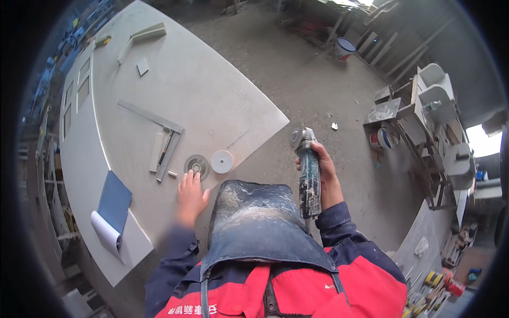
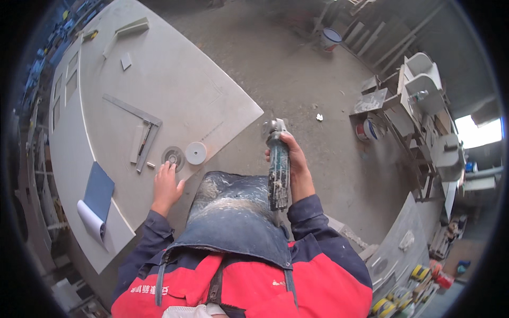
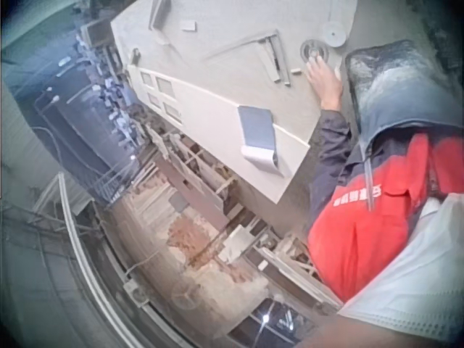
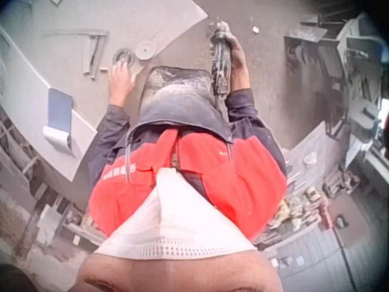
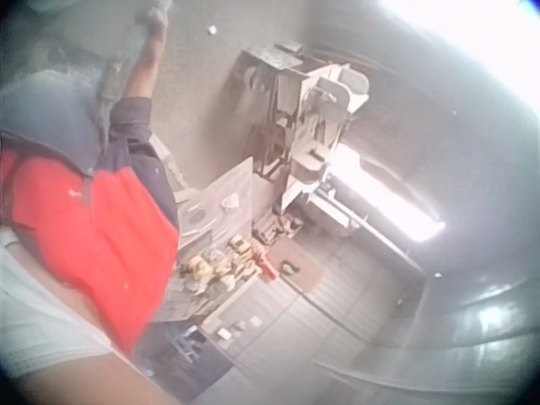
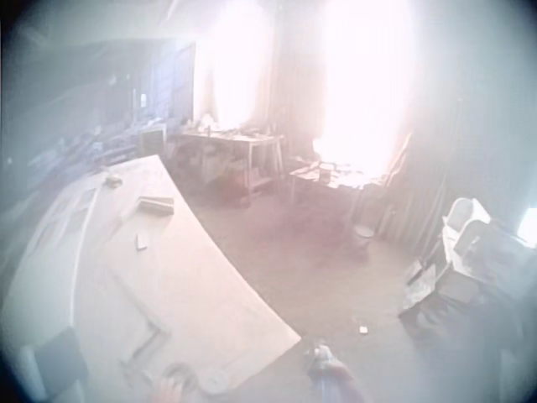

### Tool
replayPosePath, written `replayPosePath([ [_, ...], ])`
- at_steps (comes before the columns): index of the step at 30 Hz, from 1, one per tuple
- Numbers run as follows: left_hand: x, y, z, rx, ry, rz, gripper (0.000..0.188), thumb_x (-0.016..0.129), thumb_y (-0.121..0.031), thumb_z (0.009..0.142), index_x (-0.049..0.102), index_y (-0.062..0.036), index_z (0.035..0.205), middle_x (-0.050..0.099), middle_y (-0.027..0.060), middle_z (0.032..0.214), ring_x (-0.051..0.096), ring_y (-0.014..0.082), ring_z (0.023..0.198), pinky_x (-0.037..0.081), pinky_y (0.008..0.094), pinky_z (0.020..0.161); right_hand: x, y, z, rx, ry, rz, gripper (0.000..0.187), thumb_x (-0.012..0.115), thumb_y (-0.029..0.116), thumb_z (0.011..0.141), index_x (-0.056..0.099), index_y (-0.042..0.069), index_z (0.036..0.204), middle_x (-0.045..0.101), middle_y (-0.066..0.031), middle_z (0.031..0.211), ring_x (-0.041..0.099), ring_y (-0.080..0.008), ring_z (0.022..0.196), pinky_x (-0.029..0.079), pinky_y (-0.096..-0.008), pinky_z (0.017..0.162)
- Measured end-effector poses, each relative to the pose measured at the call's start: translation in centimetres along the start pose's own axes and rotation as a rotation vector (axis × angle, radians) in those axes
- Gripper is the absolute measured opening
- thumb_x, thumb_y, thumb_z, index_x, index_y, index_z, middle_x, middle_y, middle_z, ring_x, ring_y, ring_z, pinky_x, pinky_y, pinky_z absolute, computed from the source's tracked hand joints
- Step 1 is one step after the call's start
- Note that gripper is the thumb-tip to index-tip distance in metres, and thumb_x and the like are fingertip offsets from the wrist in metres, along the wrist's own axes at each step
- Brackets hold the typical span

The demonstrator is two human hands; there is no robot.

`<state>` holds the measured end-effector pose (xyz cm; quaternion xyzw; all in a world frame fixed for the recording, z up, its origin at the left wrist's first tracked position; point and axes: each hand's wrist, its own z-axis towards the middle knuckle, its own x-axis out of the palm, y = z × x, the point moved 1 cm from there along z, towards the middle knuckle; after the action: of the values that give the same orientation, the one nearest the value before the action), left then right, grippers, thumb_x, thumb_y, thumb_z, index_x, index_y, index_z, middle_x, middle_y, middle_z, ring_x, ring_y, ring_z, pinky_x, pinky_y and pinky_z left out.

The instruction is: The person walks through a workshop and uses an angle grinder to smooth the edges of a large white panel. They swap grinding discs multiple times and continue grinding different sections of the panel.

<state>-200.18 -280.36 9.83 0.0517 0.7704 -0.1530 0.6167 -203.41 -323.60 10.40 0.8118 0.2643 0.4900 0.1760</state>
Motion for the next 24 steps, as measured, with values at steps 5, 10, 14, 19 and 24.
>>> replayPosePath([
  [5,-0.2,-1.6,-3.0,-0.092,-0.031,-0.043,0.068,0.081,-0.020,0.084,0.055,0.0011,0.143,0.051,0.0245,0.152,0.045,0.0432,0.143,0.038,0.0523,0.118,1.4,1.0,4.0,0.080,0.035,-0.192,0.044,0.070,0.035,0.096,0.057,0.005,0.127,0.071,-0.0125,0.095,0.075,-0.0263,0.069,0.066,-0.0377,0.058],
  [10,0.7,-1.9,-2.8,-0.119,-0.125,-0.079,0.064,0.082,-0.016,0.081,0.057,-0.0006,0.139,0.053,0.0234,0.150,0.047,0.0421,0.141,0.039,0.0523,0.117,1.3,1.9,6.2,0.132,-0.012,-0.240,0.048,0.070,0.033,0.094,0.056,0.006,0.132,0.067,-0.0104,0.093,0.073,-0.0256,0.065,0.064,-0.0381,0.057],
  [14,0.4,-2.1,-2.6,-0.143,-0.127,-0.104,0.063,0.082,-0.015,0.080,0.058,-0.0008,0.136,0.055,0.0226,0.147,0.048,0.0417,0.139,0.040,0.0523,0.116,2.0,1.7,6.6,0.138,-0.053,-0.249,0.049,0.069,0.032,0.093,0.056,0.007,0.133,0.065,-0.0088,0.092,0.072,-0.0247,0.063,0.063,-0.0369,0.055],
  [19,-0.5,-2.5,-2.4,-0.129,-0.130,-0.109,0.061,0.081,-0.012,0.079,0.059,-0.0009,0.135,0.055,0.0221,0.145,0.049,0.0412,0.137,0.040,0.0519,0.115,3.2,1.9,6.1,0.136,-0.046,-0.316,0.043,0.070,0.035,0.094,0.057,0.008,0.125,0.067,-0.0098,0.092,0.073,-0.0242,0.066,0.064,-0.0372,0.055],
  [24,-0.2,-1.8,-2.5,-0.100,-0.100,-0.114,0.061,0.081,-0.013,0.080,0.059,-0.0015,0.135,0.055,0.0222,0.146,0.049,0.0422,0.137,0.041,0.0525,0.114,3.2,1.4,5.9,0.120,-0.093,-0.327,0.052,0.067,0.031,0.093,0.055,0.006,0.138,0.063,-0.0100,0.094,0.071,-0.0234,0.063,0.063,-0.0360,0.053],
])
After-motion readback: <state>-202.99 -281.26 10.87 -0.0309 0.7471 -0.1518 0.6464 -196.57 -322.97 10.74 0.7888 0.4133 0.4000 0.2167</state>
